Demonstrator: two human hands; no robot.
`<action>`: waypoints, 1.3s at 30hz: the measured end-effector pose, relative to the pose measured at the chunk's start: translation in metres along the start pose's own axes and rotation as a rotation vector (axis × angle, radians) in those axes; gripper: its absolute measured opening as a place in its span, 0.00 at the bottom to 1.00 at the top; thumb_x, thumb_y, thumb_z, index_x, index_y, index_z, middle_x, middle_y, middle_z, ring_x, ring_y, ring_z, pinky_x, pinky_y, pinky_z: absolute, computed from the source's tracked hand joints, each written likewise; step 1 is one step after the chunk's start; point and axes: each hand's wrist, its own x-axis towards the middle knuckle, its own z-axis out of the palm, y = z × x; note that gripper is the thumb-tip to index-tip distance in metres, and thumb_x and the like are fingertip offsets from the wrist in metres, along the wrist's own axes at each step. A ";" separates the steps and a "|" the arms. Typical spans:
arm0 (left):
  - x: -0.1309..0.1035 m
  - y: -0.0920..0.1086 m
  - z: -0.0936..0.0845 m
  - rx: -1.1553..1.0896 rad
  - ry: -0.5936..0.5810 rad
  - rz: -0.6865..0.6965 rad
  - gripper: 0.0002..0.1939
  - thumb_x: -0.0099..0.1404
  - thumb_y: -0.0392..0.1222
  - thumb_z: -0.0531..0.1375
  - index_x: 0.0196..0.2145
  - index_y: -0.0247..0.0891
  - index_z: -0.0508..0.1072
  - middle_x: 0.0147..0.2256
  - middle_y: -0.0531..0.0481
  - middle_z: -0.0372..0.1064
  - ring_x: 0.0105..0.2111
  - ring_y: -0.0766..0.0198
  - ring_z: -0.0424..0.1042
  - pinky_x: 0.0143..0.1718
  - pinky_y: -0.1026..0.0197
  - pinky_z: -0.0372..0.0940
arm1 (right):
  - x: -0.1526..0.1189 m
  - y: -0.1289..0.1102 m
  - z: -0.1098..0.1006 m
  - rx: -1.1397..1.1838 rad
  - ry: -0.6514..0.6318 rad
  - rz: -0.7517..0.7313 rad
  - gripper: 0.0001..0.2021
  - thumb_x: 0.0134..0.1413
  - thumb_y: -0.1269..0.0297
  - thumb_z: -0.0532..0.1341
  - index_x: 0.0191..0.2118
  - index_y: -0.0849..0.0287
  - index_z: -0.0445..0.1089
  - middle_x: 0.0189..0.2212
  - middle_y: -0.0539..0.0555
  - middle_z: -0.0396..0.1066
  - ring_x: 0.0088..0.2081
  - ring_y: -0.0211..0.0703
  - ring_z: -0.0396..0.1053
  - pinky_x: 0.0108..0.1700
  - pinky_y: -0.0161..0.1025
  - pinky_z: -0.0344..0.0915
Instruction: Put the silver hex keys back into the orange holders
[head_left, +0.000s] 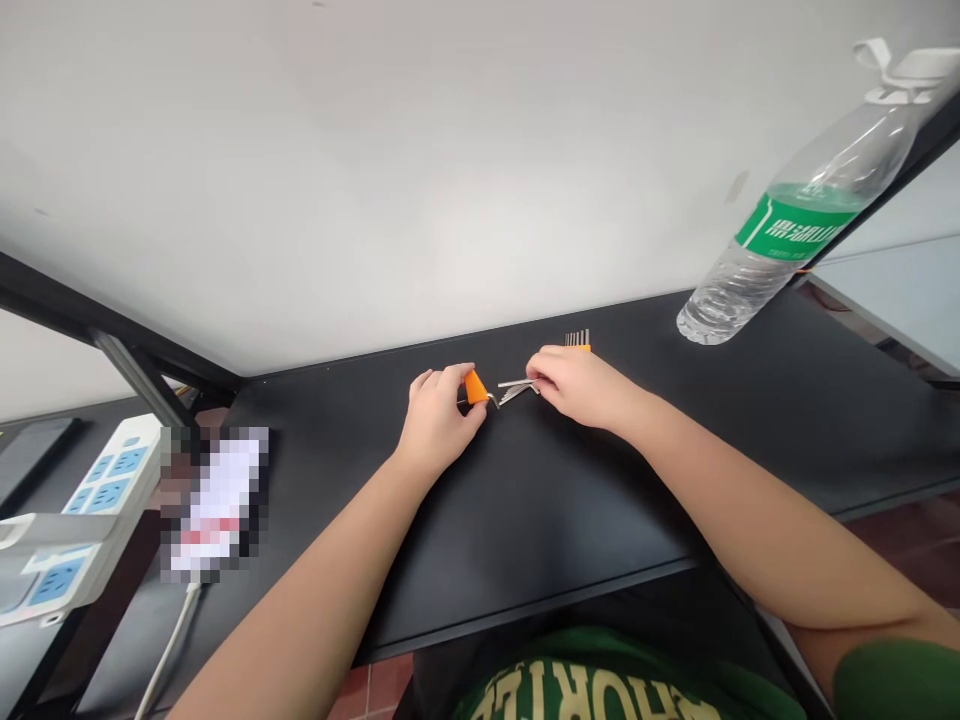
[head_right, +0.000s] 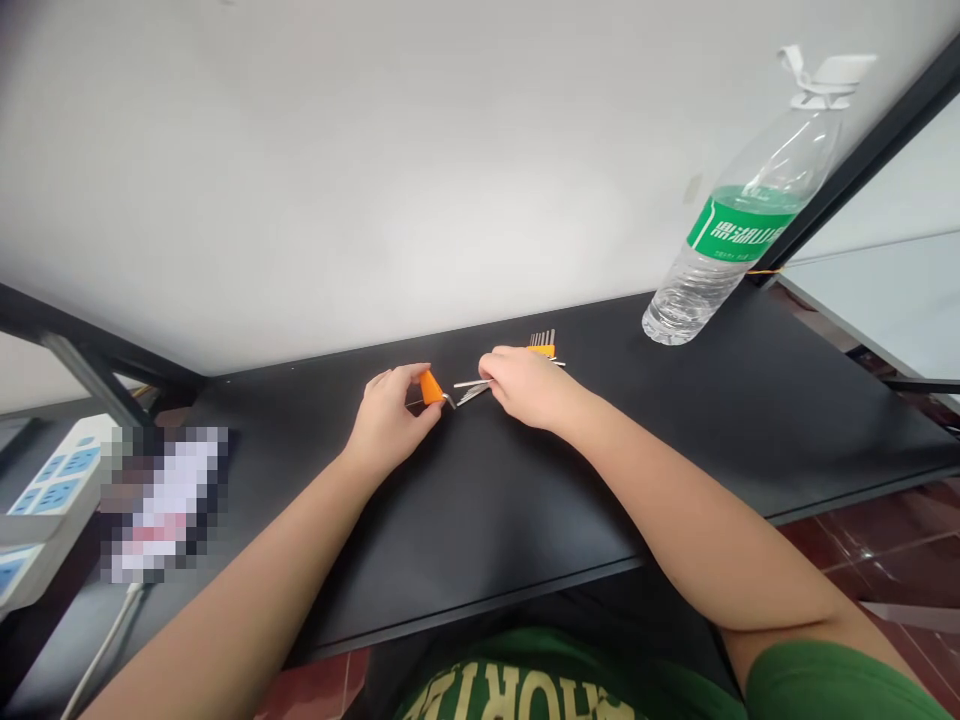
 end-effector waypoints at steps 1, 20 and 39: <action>0.000 0.000 0.000 -0.006 -0.001 -0.001 0.23 0.62 0.40 0.65 0.55 0.42 0.70 0.47 0.46 0.78 0.47 0.51 0.77 0.64 0.40 0.61 | 0.000 0.002 0.001 0.030 0.033 -0.025 0.08 0.65 0.75 0.56 0.38 0.59 0.71 0.38 0.54 0.71 0.36 0.41 0.66 0.37 0.36 0.58; -0.005 0.006 -0.002 -0.049 -0.050 0.138 0.22 0.61 0.41 0.64 0.53 0.44 0.71 0.48 0.48 0.78 0.50 0.53 0.77 0.70 0.38 0.52 | 0.005 -0.020 0.038 0.457 0.092 -0.084 0.09 0.57 0.78 0.56 0.37 0.57 0.66 0.36 0.51 0.69 0.35 0.40 0.67 0.38 0.37 0.64; -0.004 0.000 0.000 -0.065 -0.037 0.021 0.22 0.62 0.43 0.65 0.53 0.44 0.69 0.49 0.47 0.78 0.50 0.52 0.77 0.70 0.36 0.52 | 0.010 0.001 0.024 -0.294 -0.073 -0.054 0.05 0.63 0.74 0.59 0.38 0.61 0.73 0.39 0.58 0.69 0.39 0.47 0.68 0.41 0.43 0.63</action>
